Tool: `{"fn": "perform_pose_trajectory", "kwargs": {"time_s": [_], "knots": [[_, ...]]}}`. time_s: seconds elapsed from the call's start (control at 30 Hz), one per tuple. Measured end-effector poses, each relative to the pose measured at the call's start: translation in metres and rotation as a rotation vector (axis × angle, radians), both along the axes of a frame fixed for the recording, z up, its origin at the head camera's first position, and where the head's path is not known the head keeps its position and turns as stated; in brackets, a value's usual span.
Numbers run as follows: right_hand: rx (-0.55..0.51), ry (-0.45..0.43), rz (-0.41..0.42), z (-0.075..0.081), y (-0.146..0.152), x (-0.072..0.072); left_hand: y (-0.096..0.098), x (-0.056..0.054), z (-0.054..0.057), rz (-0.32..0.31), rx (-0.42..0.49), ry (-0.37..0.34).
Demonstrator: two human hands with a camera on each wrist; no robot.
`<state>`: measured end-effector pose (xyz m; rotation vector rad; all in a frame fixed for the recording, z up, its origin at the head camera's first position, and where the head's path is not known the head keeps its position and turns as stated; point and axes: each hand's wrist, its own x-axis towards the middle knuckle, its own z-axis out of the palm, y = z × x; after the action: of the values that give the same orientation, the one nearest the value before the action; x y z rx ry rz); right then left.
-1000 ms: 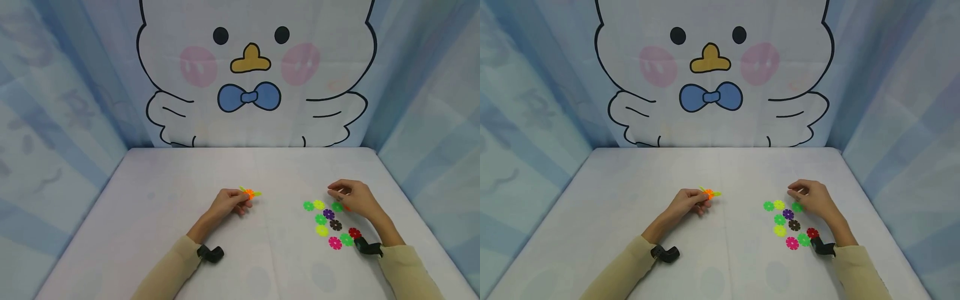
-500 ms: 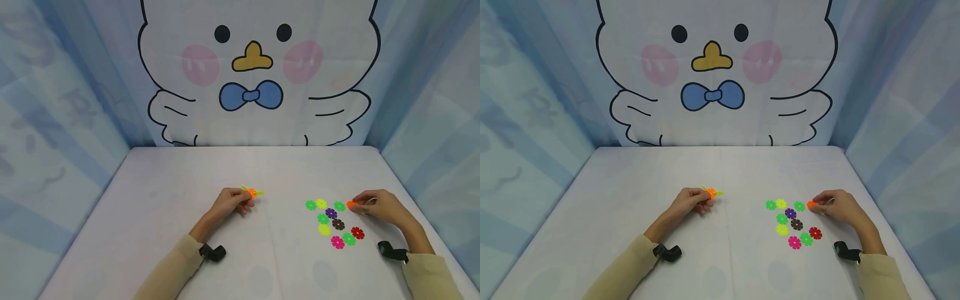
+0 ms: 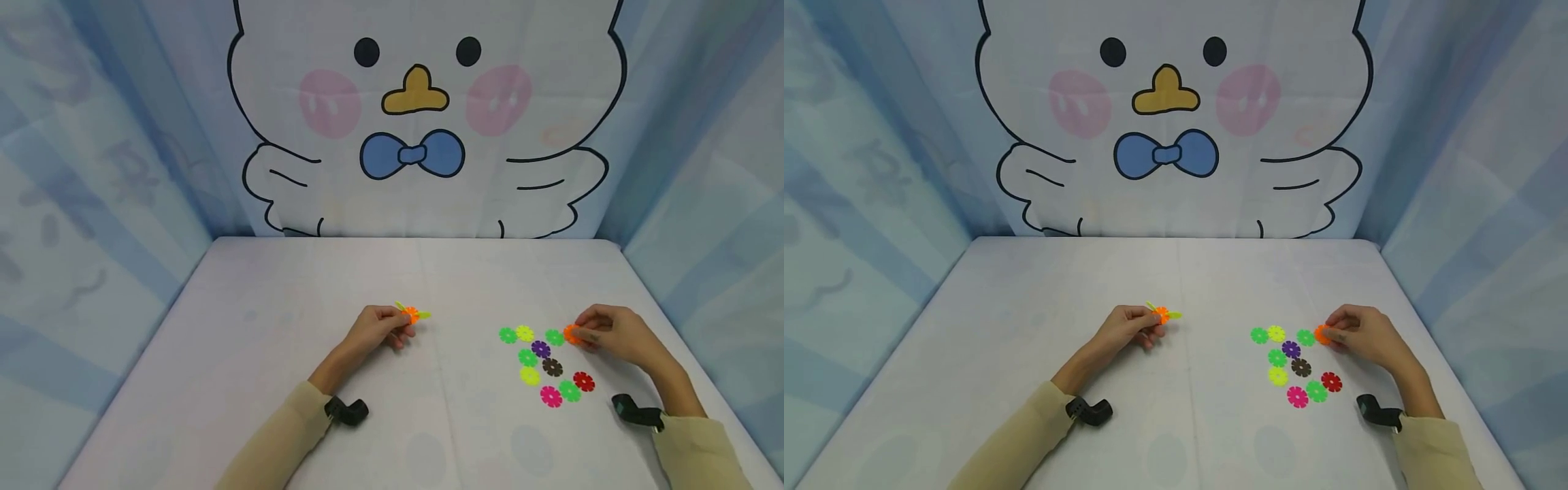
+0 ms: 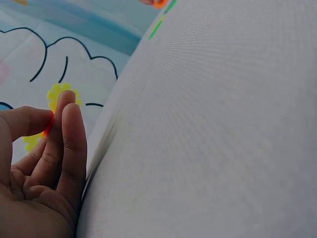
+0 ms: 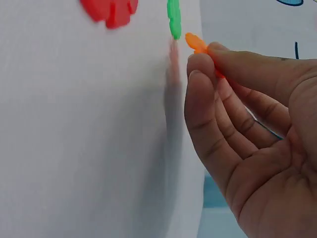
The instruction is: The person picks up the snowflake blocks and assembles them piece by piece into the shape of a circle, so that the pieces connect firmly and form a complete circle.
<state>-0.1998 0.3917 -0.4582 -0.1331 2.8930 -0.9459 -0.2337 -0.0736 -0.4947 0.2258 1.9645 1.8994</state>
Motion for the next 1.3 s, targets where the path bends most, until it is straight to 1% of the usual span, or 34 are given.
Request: {"fn": "perform_pose_trajectory", "kwargs": {"time_s": [0.1,0.17,0.23,0.33,0.43,0.5,0.6,0.77,0.93,1.13,1.3], "knots": [[-0.103,-0.003,0.003,0.001,-0.01,-0.003,0.001,0.0,0.0,0.001,-0.001,0.003],[-0.175,-0.012,0.02,0.001,-0.02,-0.006,0.001,-0.001,0.0,0.004,0.002,0.0],[-0.254,-0.037,0.054,0.001,-0.033,-0.01,0.001,-0.001,0.0,0.006,0.006,0.0],[-0.346,-0.081,0.109,-0.001,-0.055,-0.016,0.002,-0.001,0.0,0.009,0.01,-0.002],[-0.398,-0.14,0.153,-0.004,-0.078,-0.021,0.001,-0.001,-0.001,0.01,0.01,-0.005],[-0.418,-0.172,0.176,-0.005,-0.093,-0.024,0.002,-0.001,-0.001,0.01,0.008,-0.006],[-0.436,-0.195,0.21,-0.008,-0.113,-0.028,0.002,-0.001,-0.001,0.01,0.006,0.0],[-0.469,-0.202,0.247,-0.011,-0.142,-0.033,0.002,-0.001,-0.002,0.005,0.004,0.009],[-0.486,-0.188,0.274,-0.011,-0.164,-0.036,0.002,-0.002,-0.001,0.0,-0.01,0.01],[-0.512,-0.171,0.264,-0.01,-0.186,-0.04,0.002,-0.002,-0.001,0.009,-0.022,0.009],[-0.522,-0.151,0.255,-0.009,-0.197,-0.042,0.002,-0.002,-0.001,0.008,-0.021,0.011]]}}
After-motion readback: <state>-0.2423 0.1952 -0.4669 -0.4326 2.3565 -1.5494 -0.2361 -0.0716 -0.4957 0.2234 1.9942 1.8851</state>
